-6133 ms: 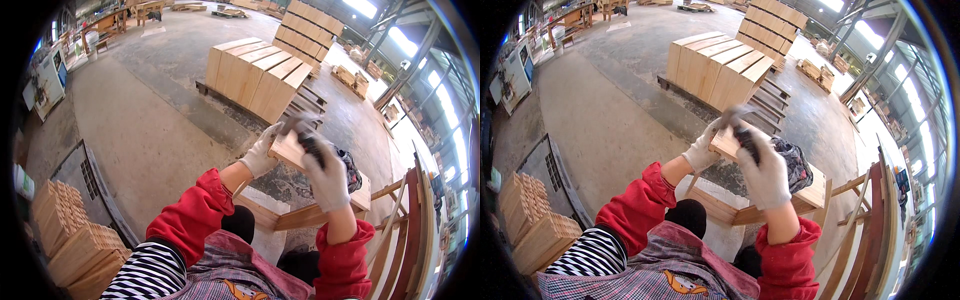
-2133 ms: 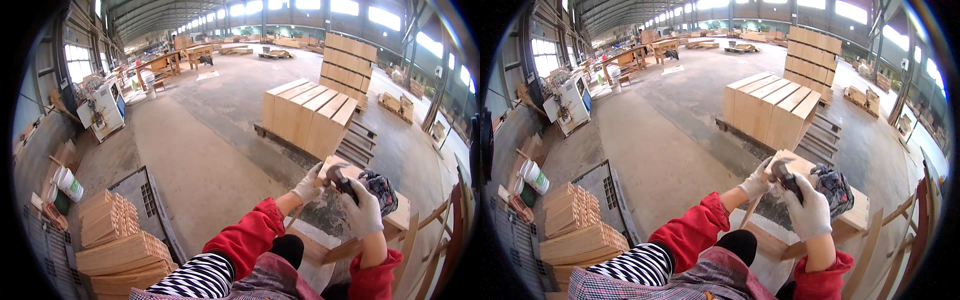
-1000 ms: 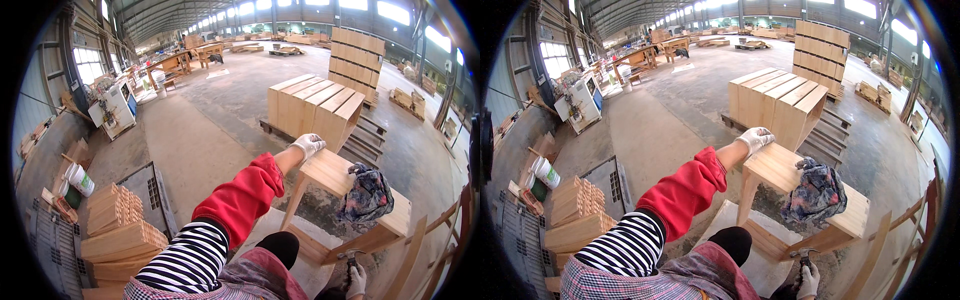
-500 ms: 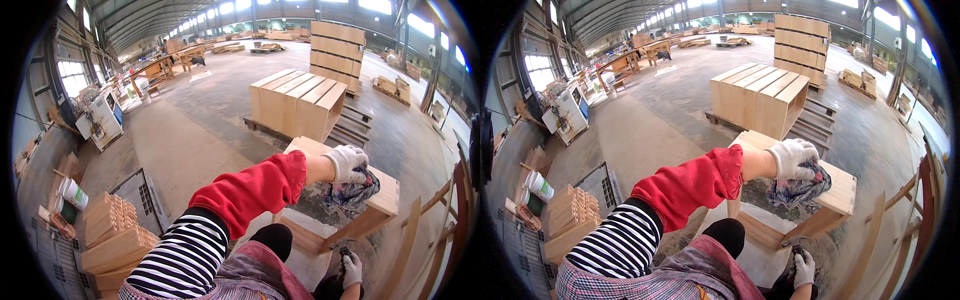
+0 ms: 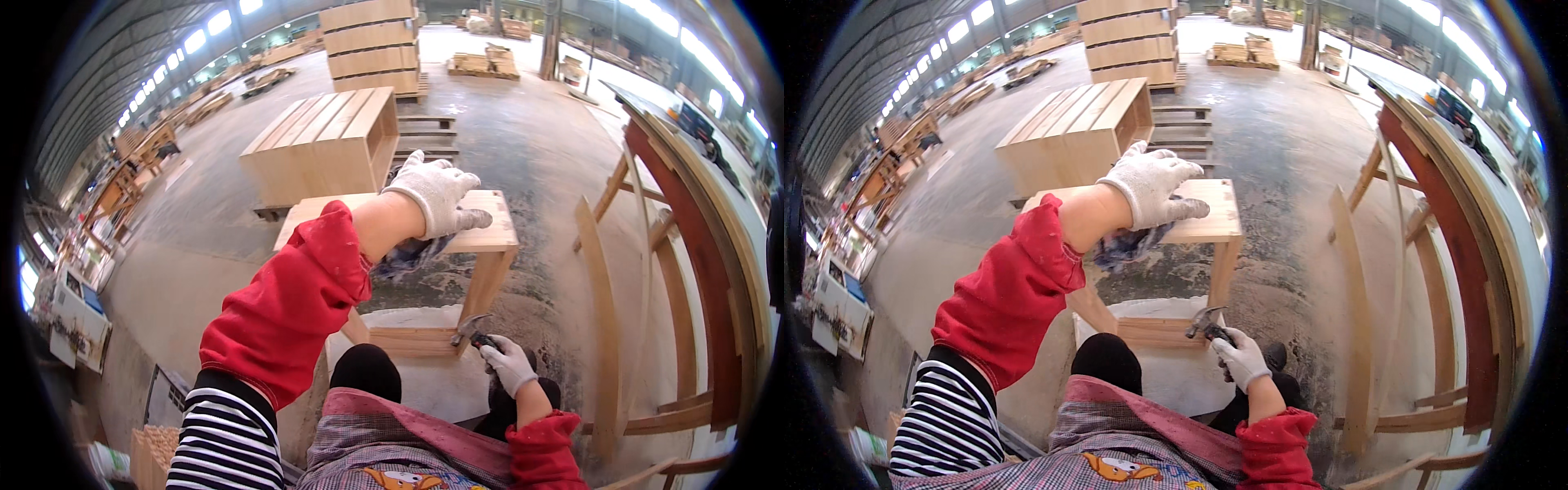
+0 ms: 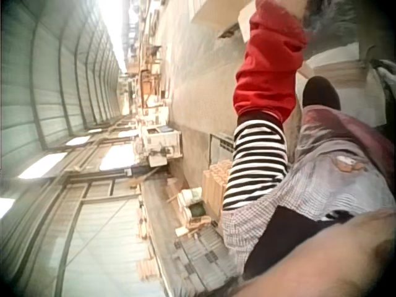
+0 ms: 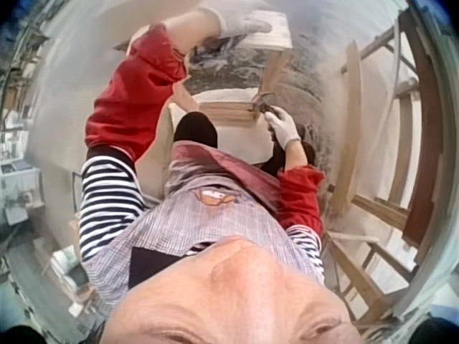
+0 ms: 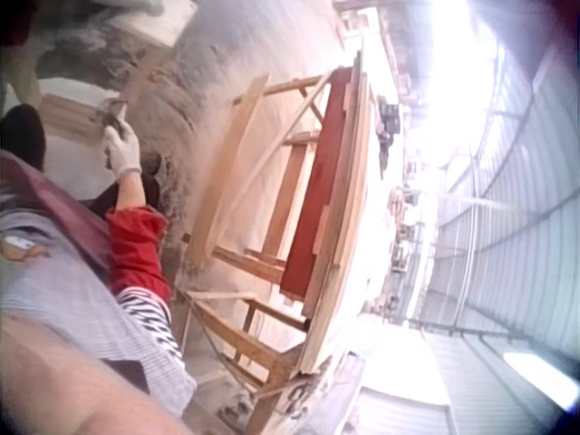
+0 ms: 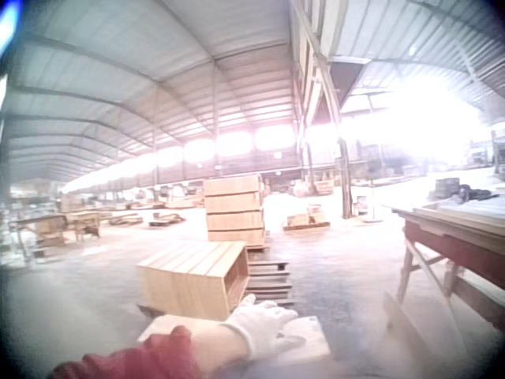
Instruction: The person assembles a wooden box-like structure using a hammer and a chisel. They secure joints by tapping with the hammer, then use the chisel to trim or adjust edges. The person wipes the surface with a cloth and continues to refine the assembly.
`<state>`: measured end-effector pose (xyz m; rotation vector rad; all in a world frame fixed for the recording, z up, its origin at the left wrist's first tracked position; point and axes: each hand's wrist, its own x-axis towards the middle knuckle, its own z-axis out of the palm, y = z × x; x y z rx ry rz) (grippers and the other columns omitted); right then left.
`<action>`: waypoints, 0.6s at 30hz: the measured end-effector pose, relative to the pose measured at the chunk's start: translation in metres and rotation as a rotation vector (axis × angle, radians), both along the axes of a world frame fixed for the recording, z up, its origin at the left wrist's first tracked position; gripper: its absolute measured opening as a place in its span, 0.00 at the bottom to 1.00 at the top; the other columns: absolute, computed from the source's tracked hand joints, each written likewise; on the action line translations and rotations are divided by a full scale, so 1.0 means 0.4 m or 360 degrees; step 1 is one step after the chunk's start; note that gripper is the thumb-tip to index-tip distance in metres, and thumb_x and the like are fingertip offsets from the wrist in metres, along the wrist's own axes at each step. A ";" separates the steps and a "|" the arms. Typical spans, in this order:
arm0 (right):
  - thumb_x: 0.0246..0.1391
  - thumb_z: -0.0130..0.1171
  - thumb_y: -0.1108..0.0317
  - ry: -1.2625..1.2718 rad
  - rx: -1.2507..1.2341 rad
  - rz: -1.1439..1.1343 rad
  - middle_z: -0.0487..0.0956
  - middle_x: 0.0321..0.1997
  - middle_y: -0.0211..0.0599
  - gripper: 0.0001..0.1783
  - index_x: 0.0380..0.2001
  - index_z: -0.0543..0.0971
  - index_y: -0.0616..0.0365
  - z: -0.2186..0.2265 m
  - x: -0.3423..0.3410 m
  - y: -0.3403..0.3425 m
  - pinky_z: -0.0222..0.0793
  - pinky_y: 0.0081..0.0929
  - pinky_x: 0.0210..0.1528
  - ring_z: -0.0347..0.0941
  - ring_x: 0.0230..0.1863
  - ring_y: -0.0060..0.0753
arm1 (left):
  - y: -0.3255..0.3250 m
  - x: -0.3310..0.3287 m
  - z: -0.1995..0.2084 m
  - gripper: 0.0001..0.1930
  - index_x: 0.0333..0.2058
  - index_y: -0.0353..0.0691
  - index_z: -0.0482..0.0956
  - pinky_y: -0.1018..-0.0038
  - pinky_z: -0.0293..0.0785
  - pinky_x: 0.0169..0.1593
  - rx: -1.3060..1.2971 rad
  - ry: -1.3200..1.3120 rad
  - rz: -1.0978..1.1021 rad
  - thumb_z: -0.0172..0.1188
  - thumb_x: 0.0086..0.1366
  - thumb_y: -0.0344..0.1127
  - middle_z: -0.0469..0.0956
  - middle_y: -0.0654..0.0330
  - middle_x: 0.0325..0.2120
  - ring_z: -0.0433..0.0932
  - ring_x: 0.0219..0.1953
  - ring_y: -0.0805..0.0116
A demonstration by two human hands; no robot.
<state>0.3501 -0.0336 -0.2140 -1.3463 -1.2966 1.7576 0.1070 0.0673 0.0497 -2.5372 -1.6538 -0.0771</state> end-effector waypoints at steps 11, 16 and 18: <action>0.59 0.60 0.56 -0.0317 0.0158 0.0026 0.73 0.25 0.25 0.20 0.52 0.78 0.51 -0.026 0.042 -0.008 0.67 0.22 0.20 0.69 0.21 0.18 | 0.198 0.126 -0.083 0.56 0.68 0.29 0.50 0.66 0.69 0.60 -0.0795 -0.0383 -0.0074 0.68 0.50 0.57 0.74 0.39 0.53 0.75 0.57 0.52; 0.59 0.59 0.54 -0.0093 0.0022 0.0060 0.72 0.23 0.25 0.20 0.52 0.78 0.51 -0.014 0.036 0.005 0.64 0.23 0.23 0.67 0.21 0.19 | 0.236 0.102 -0.093 0.33 0.51 0.34 0.79 0.67 0.70 0.56 -0.0678 -0.0608 0.0083 0.65 0.58 0.58 0.80 0.47 0.48 0.78 0.50 0.54; 0.60 0.59 0.54 -0.0131 0.0035 0.0017 0.72 0.23 0.25 0.21 0.52 0.77 0.51 -0.019 0.042 0.001 0.63 0.23 0.22 0.66 0.21 0.19 | 0.256 0.107 -0.114 0.29 0.43 0.35 0.84 0.66 0.74 0.50 -0.0732 -0.0827 0.0130 0.64 0.59 0.59 0.84 0.50 0.40 0.81 0.43 0.56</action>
